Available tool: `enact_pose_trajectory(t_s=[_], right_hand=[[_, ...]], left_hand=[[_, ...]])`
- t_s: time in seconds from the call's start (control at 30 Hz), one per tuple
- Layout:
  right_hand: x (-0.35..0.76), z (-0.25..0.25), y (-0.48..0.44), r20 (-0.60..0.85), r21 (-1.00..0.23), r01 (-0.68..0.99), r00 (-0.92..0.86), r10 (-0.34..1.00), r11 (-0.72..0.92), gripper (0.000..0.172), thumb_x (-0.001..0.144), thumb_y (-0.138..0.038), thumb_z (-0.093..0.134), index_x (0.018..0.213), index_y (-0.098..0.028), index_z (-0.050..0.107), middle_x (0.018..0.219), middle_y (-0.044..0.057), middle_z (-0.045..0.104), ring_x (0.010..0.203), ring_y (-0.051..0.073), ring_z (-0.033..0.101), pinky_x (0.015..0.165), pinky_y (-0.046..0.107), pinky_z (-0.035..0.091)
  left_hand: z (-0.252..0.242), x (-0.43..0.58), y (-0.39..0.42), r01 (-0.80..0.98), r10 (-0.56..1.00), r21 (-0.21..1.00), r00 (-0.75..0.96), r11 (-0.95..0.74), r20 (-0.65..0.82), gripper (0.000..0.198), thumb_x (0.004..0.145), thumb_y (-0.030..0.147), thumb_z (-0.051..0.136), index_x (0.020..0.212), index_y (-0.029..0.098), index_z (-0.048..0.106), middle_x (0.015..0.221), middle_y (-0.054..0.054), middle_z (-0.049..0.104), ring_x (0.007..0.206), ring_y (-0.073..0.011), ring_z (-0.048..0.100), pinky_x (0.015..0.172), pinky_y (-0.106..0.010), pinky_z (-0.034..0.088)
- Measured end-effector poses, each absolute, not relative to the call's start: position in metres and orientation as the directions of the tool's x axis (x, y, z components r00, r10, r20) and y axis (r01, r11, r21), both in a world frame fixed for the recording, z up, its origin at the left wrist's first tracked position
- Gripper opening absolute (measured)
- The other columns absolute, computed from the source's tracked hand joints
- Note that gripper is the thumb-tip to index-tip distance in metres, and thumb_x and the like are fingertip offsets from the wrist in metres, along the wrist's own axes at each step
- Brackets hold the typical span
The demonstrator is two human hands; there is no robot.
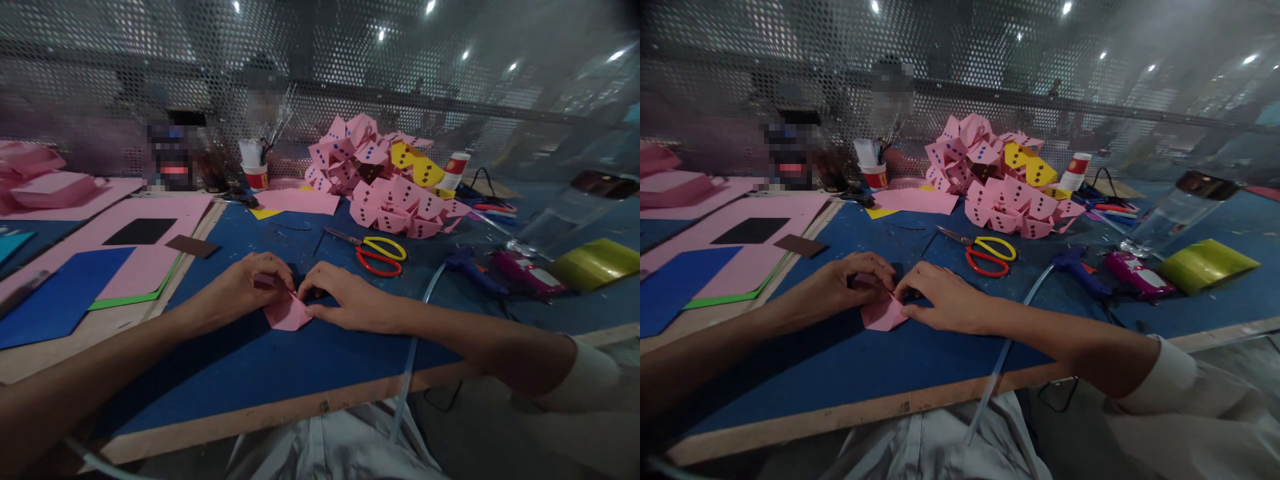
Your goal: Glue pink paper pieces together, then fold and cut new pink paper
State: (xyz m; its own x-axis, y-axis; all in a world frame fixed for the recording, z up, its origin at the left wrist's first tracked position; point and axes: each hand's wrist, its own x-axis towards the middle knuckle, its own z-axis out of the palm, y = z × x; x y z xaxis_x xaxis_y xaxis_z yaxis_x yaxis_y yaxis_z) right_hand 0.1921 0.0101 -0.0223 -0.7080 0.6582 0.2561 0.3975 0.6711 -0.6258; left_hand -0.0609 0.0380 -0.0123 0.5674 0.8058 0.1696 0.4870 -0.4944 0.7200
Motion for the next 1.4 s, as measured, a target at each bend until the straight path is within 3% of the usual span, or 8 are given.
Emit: enact_pose_trajectory(t_s=[0.13,0.4,0.63,0.87,1.07,1.4], right_hand=[[0.192,-0.022,0.010,0.250,-0.623,0.405,-0.707,0.661,0.669,0.019,0.096,-0.020,0.068,0.115,-0.021,0.066,0.121,0.008,0.063,0.115,0.021,0.061,0.102,0.039,0.047],[0.192,-0.024,0.010,0.235,-0.625,0.417,-0.706,0.668,0.660,0.019,0.097,-0.023,0.067,0.116,-0.022,0.066,0.122,0.008,0.063,0.116,0.021,0.061,0.103,0.040,0.047],[0.192,-0.022,0.010,0.242,-0.630,0.412,-0.701,0.671,0.658,0.022,0.095,-0.020,0.068,0.117,-0.020,0.065,0.119,0.007,0.063,0.107,0.019,0.062,0.099,0.038,0.049],[0.191,-0.022,0.011,0.275,-0.601,0.382,-0.726,0.630,0.702,0.019,0.096,-0.017,0.067,0.115,-0.021,0.067,0.119,0.007,0.064,0.118,0.022,0.059,0.104,0.039,0.047],[0.191,-0.018,0.011,0.253,-0.605,0.396,-0.726,0.639,0.690,0.019,0.095,-0.017,0.068,0.113,-0.022,0.066,0.118,0.007,0.064,0.117,0.022,0.060,0.103,0.040,0.048],[0.190,-0.021,0.011,0.243,-0.625,0.402,-0.714,0.657,0.669,0.016,0.093,-0.017,0.068,0.109,-0.020,0.067,0.117,0.007,0.063,0.113,0.021,0.062,0.102,0.038,0.048]], left_hand=[[-0.013,-0.064,0.041,0.492,0.798,0.712,0.581,-0.501,0.160,0.011,0.084,0.036,0.071,0.083,0.028,0.079,0.105,-0.003,0.075,0.111,-0.0264,0.067,0.098,-0.040,0.053],[-0.014,-0.059,0.040,0.567,0.820,0.654,0.552,-0.501,0.149,0.024,0.087,0.048,0.069,0.081,0.026,0.078,0.106,-0.005,0.074,0.107,-0.0280,0.067,0.102,-0.046,0.048],[-0.015,-0.054,0.036,0.606,0.830,0.601,0.526,-0.521,0.189,0.023,0.089,0.043,0.064,0.081,0.025,0.076,0.105,-0.006,0.074,0.104,-0.0276,0.066,0.094,-0.044,0.050],[-0.015,-0.052,0.035,0.606,0.852,0.636,0.497,-0.478,0.166,0.017,0.084,0.039,0.064,0.084,0.024,0.074,0.101,-0.005,0.075,0.097,-0.0247,0.068,0.092,-0.040,0.053],[-0.015,-0.050,0.033,0.631,0.876,0.635,0.452,-0.447,0.168,0.017,0.079,0.035,0.063,0.088,0.023,0.072,0.096,-0.004,0.075,0.094,-0.0252,0.068,0.088,-0.040,0.054],[-0.020,-0.052,0.037,0.628,0.874,0.634,0.453,-0.451,0.173,0.016,0.083,0.033,0.060,0.089,0.024,0.073,0.096,-0.003,0.075,0.093,-0.0241,0.069,0.083,-0.036,0.054]])
